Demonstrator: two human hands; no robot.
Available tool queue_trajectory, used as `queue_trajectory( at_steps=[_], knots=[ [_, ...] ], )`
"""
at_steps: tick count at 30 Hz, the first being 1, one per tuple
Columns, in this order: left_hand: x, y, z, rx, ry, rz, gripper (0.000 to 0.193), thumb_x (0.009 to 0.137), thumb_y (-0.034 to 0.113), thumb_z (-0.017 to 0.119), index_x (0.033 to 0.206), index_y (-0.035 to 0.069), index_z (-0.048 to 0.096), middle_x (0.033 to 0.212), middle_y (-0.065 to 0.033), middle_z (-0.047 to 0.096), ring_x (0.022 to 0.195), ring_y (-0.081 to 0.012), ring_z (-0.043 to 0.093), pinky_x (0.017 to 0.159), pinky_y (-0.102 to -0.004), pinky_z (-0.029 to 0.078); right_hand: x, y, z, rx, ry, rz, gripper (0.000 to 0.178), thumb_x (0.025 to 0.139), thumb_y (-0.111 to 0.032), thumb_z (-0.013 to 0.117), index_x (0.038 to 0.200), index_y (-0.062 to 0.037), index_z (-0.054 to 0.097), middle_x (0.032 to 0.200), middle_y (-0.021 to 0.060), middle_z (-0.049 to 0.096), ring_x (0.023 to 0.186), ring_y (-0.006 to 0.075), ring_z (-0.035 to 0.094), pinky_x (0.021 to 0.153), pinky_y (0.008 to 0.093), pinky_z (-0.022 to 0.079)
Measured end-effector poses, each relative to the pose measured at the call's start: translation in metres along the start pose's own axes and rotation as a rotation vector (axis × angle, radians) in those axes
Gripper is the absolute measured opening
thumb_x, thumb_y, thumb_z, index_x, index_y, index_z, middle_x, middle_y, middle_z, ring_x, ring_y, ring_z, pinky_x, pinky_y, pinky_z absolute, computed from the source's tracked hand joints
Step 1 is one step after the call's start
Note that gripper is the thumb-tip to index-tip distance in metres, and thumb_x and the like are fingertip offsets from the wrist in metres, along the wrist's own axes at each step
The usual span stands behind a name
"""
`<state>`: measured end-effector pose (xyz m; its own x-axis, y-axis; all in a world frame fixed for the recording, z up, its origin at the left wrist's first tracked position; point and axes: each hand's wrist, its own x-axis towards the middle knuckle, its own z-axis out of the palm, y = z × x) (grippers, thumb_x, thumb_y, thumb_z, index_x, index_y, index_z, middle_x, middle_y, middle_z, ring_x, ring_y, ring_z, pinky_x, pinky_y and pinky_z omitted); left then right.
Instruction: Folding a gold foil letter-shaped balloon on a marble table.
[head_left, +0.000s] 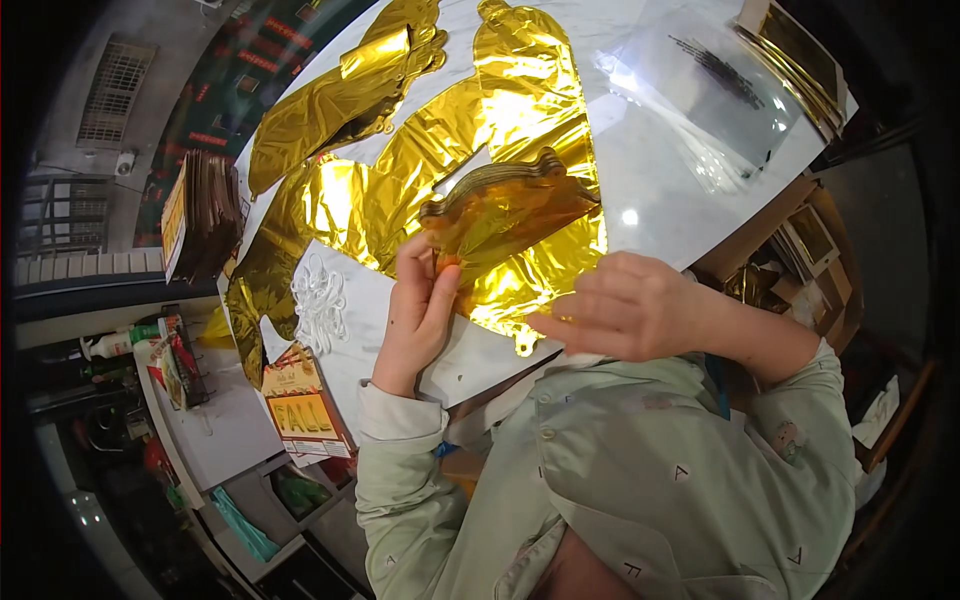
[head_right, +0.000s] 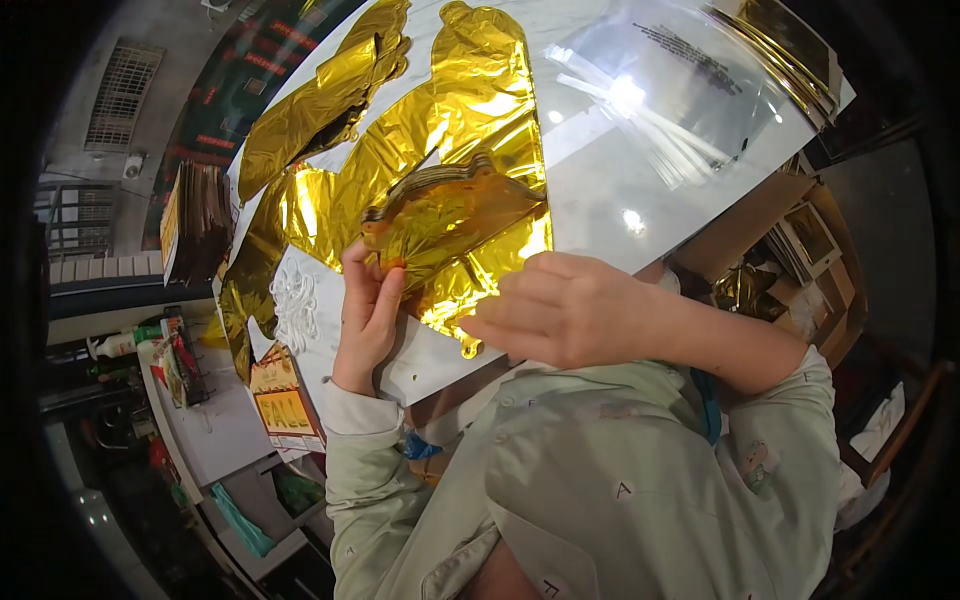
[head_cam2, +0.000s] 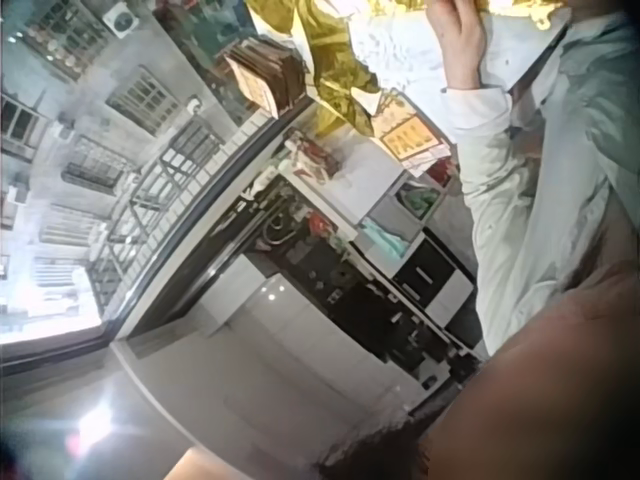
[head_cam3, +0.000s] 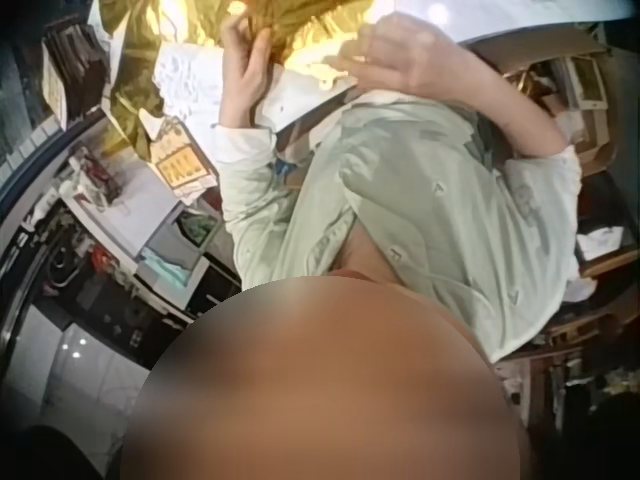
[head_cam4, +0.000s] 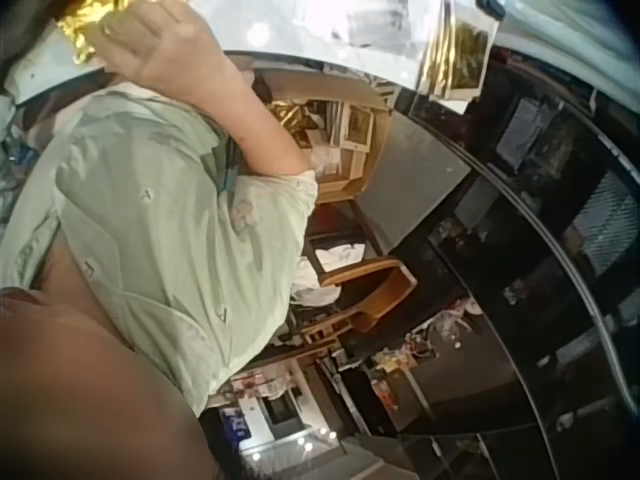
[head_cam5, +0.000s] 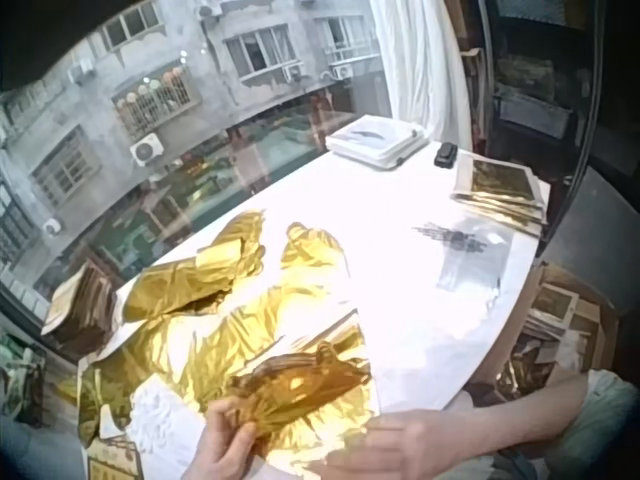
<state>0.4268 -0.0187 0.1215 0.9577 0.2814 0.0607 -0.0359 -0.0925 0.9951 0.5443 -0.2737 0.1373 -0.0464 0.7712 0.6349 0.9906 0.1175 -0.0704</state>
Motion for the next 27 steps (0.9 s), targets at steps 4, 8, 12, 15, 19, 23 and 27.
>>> queue_trajectory(
  at_steps=[4, 8, 12, 15, 19, 23, 27],
  knots=[
    [0.001, 0.001, 0.000, -0.034, -0.038, 0.148, 0.024, 0.106, -0.001, 0.049, 0.129, 0.004, 0.051, 0.116, -0.0061, 0.059, 0.100, -0.0122, 0.054, 0.090, -0.0267, 0.043, -0.006, 0.009, 0.009, 0.044, -0.006, 0.139, 0.038, 0.080, -0.023, 0.077, 0.116, -0.0115, 0.073, 0.101, 0.0006, 0.067, 0.088, 0.0185, 0.066, 0.077, 0.0314, 0.053],
    [0.008, -0.004, -0.037, 0.295, -0.307, 0.130, 0.021, 0.097, -0.009, 0.051, 0.111, 0.002, 0.063, 0.111, -0.0103, 0.063, 0.102, -0.0185, 0.056, 0.092, -0.0293, 0.044, -0.005, 0.013, 0.003, 0.143, -0.153, 0.195, 0.028, 0.078, -0.015, 0.078, 0.104, -0.0076, 0.071, 0.094, 0.0044, 0.068, 0.083, 0.0201, 0.067, 0.070, 0.0327, 0.052],
    [0.006, 0.019, -0.012, 0.299, -0.214, -0.057, 0.022, 0.086, -0.007, 0.059, 0.099, 0.003, 0.075, 0.109, -0.0144, 0.070, 0.107, -0.0289, 0.062, 0.098, -0.0342, 0.045, 0.009, 0.030, 0.021, 0.610, -0.078, 0.555, 0.018, 0.076, -0.010, 0.081, 0.085, -0.0036, 0.067, 0.081, 0.0075, 0.066, 0.071, 0.0252, 0.064, 0.059, 0.0358, 0.048],
    [0.008, 0.020, -0.013, 0.440, -0.326, 0.119, 0.022, 0.085, 0.001, 0.070, 0.106, 0.004, 0.076, 0.112, -0.0143, 0.072, 0.110, -0.0310, 0.064, 0.100, -0.0368, 0.046, 0.015, 0.033, 0.024, 0.732, -0.056, 0.760, 0.019, 0.078, -0.012, 0.082, 0.081, -0.0018, 0.067, 0.071, 0.0096, 0.061, 0.063, 0.0294, 0.060, 0.058, 0.0380, 0.047],
    [0.006, 0.018, -0.013, 0.529, -0.312, 0.137, 0.023, 0.082, 0.008, 0.079, 0.105, 0.004, 0.076, 0.112, -0.0139, 0.072, 0.107, -0.0309, 0.065, 0.097, -0.0372, 0.048, 0.024, 0.030, 0.020, 0.555, -0.150, 0.744, 0.022, 0.085, -0.018, 0.080, 0.081, -0.0009, 0.067, 0.071, 0.0116, 0.061, 0.062, 0.0313, 0.060, 0.059, 0.0400, 0.047],
    [0.005, 0.013, -0.012, 0.522, -0.244, 0.143, 0.022, 0.082, 0.011, 0.082, 0.101, 0.003, 0.075, 0.105, -0.0128, 0.072, 0.098, -0.0295, 0.066, 0.089, -0.0362, 0.050, 0.021, 0.027, 0.033, 0.324, -0.081, 0.653, 0.024, 0.092, -0.023, 0.072, 0.085, -0.0005, 0.070, 0.077, 0.0146, 0.065, 0.069, 0.0336, 0.063, 0.062, 0.0432, 0.049],
    [0.006, 0.015, -0.008, 0.568, -0.219, 0.080, 0.017, 0.084, 0.007, 0.081, 0.094, 0.000, 0.070, 0.091, -0.0066, 0.067, 0.083, -0.0192, 0.059, 0.076, -0.0281, 0.046, 0.013, 0.027, 0.032, 0.471, -0.021, 0.608, 0.021, 0.087, -0.012, 0.073, 0.103, 0.0000, 0.067, 0.090, 0.0156, 0.065, 0.081, 0.0332, 0.063, 0.072, 0.0408, 0.050]
  ],
)
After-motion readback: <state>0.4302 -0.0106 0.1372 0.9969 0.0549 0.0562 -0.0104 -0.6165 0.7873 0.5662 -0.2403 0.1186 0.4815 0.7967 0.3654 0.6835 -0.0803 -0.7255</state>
